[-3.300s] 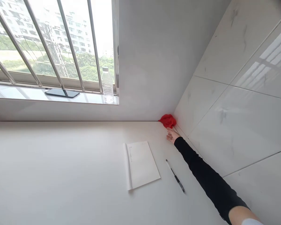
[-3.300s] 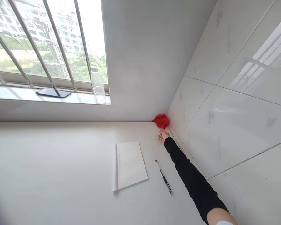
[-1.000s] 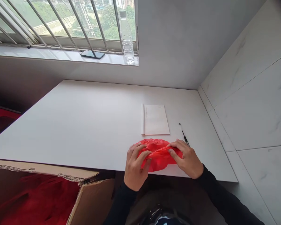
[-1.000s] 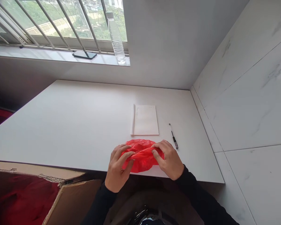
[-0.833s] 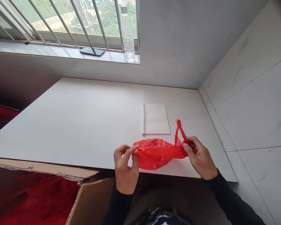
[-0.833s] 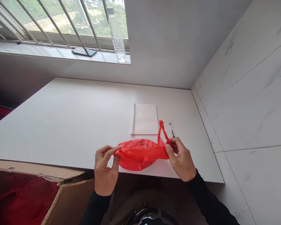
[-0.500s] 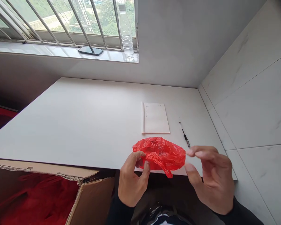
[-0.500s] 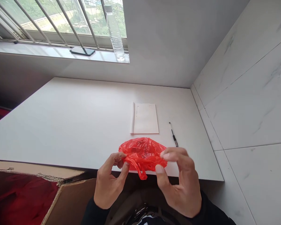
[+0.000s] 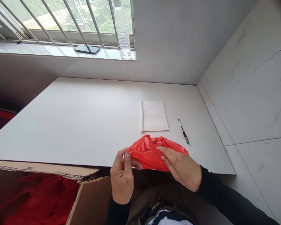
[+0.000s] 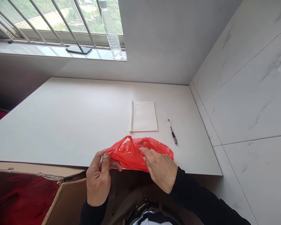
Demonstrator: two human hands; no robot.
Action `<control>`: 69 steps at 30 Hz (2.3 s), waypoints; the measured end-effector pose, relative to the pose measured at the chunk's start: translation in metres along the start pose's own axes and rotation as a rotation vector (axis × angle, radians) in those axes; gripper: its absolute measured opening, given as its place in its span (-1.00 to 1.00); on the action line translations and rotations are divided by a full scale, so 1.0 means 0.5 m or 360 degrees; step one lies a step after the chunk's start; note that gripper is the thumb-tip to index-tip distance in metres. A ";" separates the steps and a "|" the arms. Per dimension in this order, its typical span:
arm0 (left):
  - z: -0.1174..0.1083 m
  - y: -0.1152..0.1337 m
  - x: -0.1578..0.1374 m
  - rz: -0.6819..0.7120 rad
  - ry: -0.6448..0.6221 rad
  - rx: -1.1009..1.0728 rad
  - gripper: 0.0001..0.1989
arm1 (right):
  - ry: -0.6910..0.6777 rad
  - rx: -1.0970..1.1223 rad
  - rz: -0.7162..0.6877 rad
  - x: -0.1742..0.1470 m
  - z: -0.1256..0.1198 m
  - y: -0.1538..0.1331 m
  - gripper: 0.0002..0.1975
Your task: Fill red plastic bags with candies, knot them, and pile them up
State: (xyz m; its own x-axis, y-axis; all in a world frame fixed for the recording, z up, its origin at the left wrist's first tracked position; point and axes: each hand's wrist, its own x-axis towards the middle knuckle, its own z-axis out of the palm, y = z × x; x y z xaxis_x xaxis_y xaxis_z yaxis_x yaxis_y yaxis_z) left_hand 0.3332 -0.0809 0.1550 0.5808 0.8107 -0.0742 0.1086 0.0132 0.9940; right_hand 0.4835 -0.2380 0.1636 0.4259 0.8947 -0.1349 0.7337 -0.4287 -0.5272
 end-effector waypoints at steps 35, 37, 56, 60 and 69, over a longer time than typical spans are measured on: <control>0.062 0.040 -0.030 0.0103 -0.0294 0.0814 -0.42 | -0.0339 -0.0471 0.0257 0.129 0.029 -0.005 -0.84; 0.060 0.029 -0.028 0.0082 -0.0211 0.0830 -0.49 | -0.0280 -0.0463 0.0298 0.123 0.021 -0.004 -0.78; 0.032 0.060 0.002 -0.0529 -0.0121 -0.0525 -0.59 | -0.0685 -0.0388 -0.0201 0.088 0.004 -0.011 -0.76; 0.033 0.063 -0.002 -0.0449 -0.0134 -0.0354 -0.51 | -0.0556 -0.0430 -0.0087 0.090 -0.005 -0.016 -0.64; 0.029 0.027 0.009 -0.0438 -0.0133 -0.0383 -0.55 | -0.0661 -0.0508 -0.0051 0.093 0.013 -0.012 -0.49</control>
State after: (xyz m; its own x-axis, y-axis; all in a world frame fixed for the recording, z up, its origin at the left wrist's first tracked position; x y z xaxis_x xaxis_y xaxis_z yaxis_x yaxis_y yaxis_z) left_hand 0.3490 -0.0858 0.1668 0.6211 0.7072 -0.3378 0.0829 0.3693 0.9256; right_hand 0.4954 -0.1928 0.1553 0.2019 0.8546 -0.4784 0.8953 -0.3590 -0.2636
